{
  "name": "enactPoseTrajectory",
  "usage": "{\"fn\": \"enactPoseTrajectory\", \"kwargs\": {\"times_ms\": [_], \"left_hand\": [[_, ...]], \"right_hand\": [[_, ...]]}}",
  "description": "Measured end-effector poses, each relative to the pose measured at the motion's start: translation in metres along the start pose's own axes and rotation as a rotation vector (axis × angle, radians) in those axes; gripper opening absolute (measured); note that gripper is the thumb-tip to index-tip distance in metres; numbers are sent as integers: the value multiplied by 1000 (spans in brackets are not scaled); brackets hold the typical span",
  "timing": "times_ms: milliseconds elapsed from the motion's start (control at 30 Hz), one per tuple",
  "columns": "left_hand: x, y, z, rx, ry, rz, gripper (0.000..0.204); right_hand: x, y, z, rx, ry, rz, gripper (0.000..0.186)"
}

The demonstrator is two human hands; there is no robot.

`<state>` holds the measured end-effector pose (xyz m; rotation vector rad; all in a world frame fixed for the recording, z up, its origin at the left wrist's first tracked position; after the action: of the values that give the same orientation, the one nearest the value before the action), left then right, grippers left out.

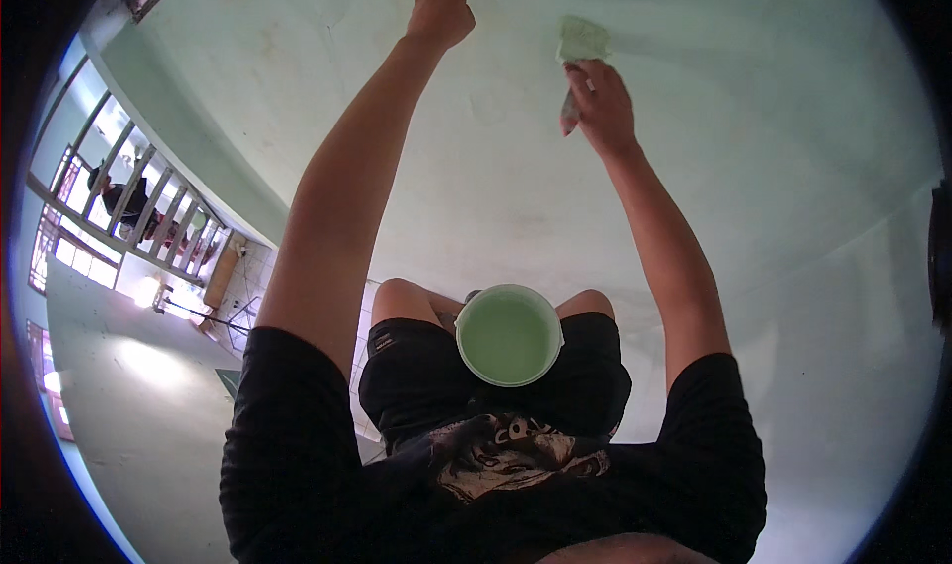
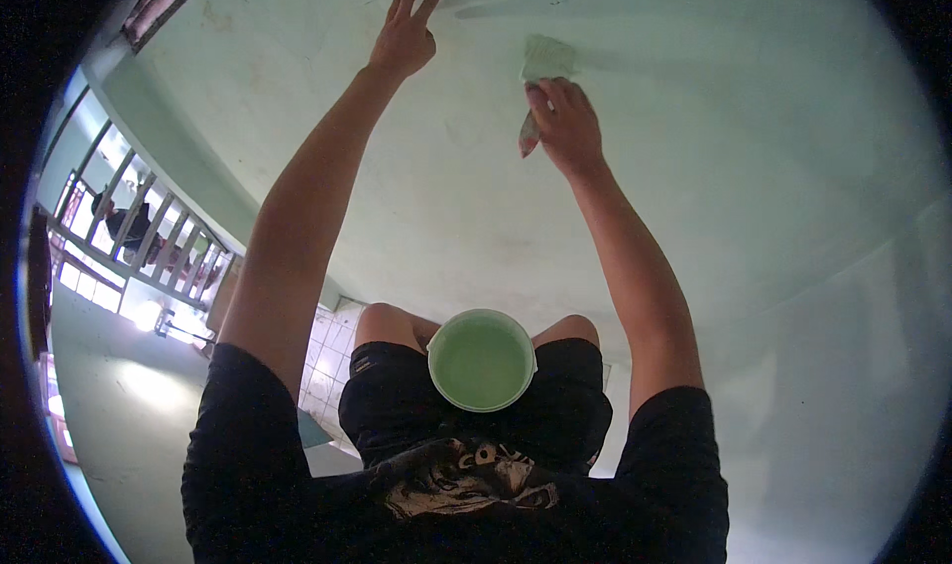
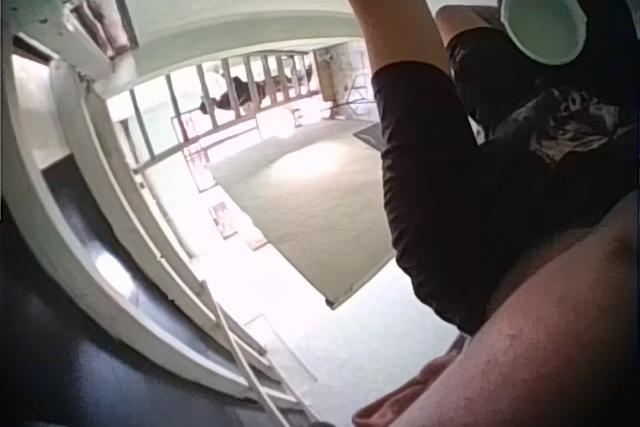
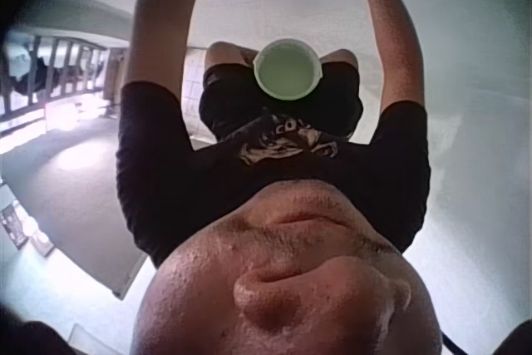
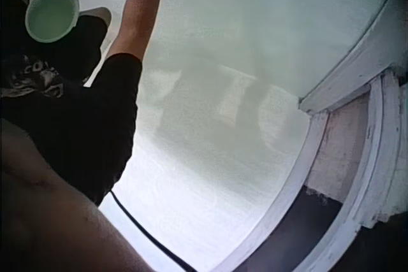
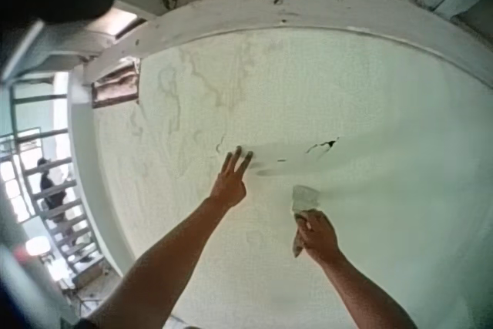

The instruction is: The person dips a paintbrush into a bucket of paint and applies the paint to the ceiling with the brush.

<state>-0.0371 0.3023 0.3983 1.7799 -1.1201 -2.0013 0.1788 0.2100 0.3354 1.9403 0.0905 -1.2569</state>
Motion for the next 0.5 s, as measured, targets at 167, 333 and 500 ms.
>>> {"fn": "enactPoseTrajectory", "kwargs": {"times_ms": [167,333,500], "left_hand": [[-6,7,-6,101,114,257,75],[2,13,7,102,172,282,77],[9,14,3,196,175,299,78]], "right_hand": [[69,-73,4,161,164,214,38],[110,-99,38,-45,193,448,35],[74,-110,-6,-62,-45,799,19]]}}
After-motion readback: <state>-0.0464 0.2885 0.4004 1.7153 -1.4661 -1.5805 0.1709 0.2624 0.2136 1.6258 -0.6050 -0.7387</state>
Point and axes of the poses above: each hand's wrist, its own x-axis away from the middle knuckle, its own y-axis out of the back of the hand, z = x × y, the point moved 9 cm from there along -x, towards the middle knuckle, and after that the axes turned 10 degrees about z, right-handed, at the moved point
